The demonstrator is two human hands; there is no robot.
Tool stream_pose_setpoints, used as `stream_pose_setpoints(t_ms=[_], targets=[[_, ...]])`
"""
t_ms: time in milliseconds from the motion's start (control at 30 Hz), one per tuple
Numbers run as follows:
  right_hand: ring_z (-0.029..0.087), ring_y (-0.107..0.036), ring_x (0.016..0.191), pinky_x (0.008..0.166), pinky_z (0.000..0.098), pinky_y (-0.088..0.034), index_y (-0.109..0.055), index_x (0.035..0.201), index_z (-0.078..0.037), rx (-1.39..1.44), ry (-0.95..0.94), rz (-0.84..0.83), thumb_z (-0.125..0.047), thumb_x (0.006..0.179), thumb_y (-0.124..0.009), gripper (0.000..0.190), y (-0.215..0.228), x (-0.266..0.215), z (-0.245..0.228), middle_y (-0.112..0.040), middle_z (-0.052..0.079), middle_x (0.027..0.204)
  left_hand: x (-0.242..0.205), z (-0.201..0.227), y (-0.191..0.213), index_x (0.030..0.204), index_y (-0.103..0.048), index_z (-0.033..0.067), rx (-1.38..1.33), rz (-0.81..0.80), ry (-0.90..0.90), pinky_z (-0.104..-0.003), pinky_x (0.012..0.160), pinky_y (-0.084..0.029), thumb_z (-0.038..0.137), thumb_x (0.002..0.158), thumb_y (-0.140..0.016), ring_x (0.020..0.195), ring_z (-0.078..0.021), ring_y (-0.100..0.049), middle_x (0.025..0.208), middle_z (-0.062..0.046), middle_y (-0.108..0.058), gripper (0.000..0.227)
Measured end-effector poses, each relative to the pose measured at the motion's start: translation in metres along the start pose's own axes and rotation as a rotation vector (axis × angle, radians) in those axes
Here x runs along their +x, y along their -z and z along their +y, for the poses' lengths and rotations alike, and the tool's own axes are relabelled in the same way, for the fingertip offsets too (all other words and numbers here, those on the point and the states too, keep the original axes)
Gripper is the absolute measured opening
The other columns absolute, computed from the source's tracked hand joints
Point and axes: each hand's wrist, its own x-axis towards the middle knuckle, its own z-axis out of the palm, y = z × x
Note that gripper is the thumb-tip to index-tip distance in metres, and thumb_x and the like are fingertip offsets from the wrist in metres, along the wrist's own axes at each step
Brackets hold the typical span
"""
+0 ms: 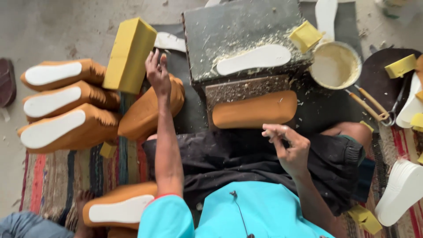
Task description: The person sits on the floor of a footwear workshop and assembles sandal soles. They pick up a white insole, apply glue from a metal bowl using a yellow sponge, then take a brown foam sole, align it and press it onto the glued insole, setting the finished pair aside and repeating with more soles.
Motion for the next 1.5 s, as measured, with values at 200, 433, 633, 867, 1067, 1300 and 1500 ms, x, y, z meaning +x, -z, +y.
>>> stream_pose_setpoints(t_ms=[200, 433, 633, 867, 1067, 1300, 1500], targets=[[0.016, -0.076, 0.092, 0.082, 0.0269, -0.06, -0.077, 0.107, -0.002, -0.055, 0.045, -0.041, -0.011, 0.099, -0.073, 0.014, -0.003, 0.002, 0.023, -0.08, 0.01, 0.102, -0.038, 0.122, -0.005, 0.116, -0.064, -0.0022, -0.465, 0.161, 0.413, -0.031, 0.077, -0.046, 0.017, 0.111, -0.058, 0.082, -0.0155, -0.053, 0.096, -0.011, -0.062, 0.02], [0.037, -0.011, 0.164, 0.131, 0.0485, -0.019, -0.045, 0.157, 0.001, 0.109, 0.264, -0.221, -0.064, 0.11, -0.035, 0.08, -0.068, 0.022, 0.026, -0.011, 0.021, 0.175, -0.11, 0.271, -0.029, 0.146, -0.047, 0.0012, -1.126, -0.042, 0.396, -0.038, 0.123, -0.037, 0.015, 0.116, -0.04, 0.138, -0.0252, -0.05, 0.146, -0.014, -0.054, 0.034], [0.041, -0.006, 0.166, 0.133, 0.0519, -0.019, -0.048, 0.155, -0.005, 0.239, 0.234, -0.499, -0.074, 0.106, -0.026, 0.088, -0.075, 0.02, -0.001, -0.002, 0.02, 0.177, -0.074, 0.263, 0.01, 0.16, -0.034, 0.0009, -1.304, 0.023, 0.395, -0.039, 0.133, -0.03, 0.002, 0.106, -0.048, 0.157, -0.0289, -0.037, 0.164, -0.018, -0.042, 0.056], [0.047, 0.009, 0.161, 0.13, 0.0548, -0.02, -0.045, 0.156, -0.004, -0.111, 0.364, -0.562, -0.076, 0.102, -0.025, 0.092, -0.102, 0.043, -0.021, 0.009, 0.027, 0.172, -0.095, 0.243, 0.009, 0.156, -0.022, -0.0031, -1.33, 0.152, 0.595, -0.043, 0.114, -0.047, 0.015, 0.11, -0.043, 0.136, -0.041, -0.053, 0.15, -0.027, -0.046, 0.054], [0.042, 0.011, 0.162, 0.13, 0.0603, -0.001, -0.018, 0.166, -0.001, -0.189, 0.414, -0.638, -0.077, 0.097, -0.026, 0.103, -0.127, 0.054, 0.0, 0.003, 0.028, 0.174, -0.113, 0.238, 0.01, 0.159, -0.014, -0.0037, -1.374, 0.263, 0.669, -0.048, 0.12, -0.041, 0.02, 0.11, -0.045, 0.143, -0.0379, -0.046, 0.156, -0.027, -0.04, 0.063], [0.04, -0.002, 0.162, 0.13, 0.0528, -0.004, -0.015, 0.163, 0.006, -0.046, 0.416, -0.871, -0.08, 0.098, -0.03, 0.108, -0.118, 0.031, 0.018, -0.009, 0.025, 0.173, -0.116, 0.194, 0.017, 0.16, -0.019, -0.0069, -1.055, 0.294, 0.694, -0.039, 0.125, -0.032, 0.007, 0.107, -0.044, 0.151, -0.0293, -0.036, 0.163, -0.023, -0.033, 0.06], [0.033, -0.006, 0.165, 0.133, 0.0503, -0.004, -0.021, 0.163, 0.003, -0.044, 0.425, -0.968, -0.081, 0.096, -0.019, 0.108, -0.118, 0.019, 0.012, -0.014, 0.022, 0.174, -0.124, 0.139, 0.02, 0.163, -0.02, -0.003, -1.557, 0.134, 0.559, -0.031, 0.124, -0.025, 0.014, 0.113, -0.036, 0.157, -0.0216, -0.029, 0.171, -0.016, -0.029, 0.054]])
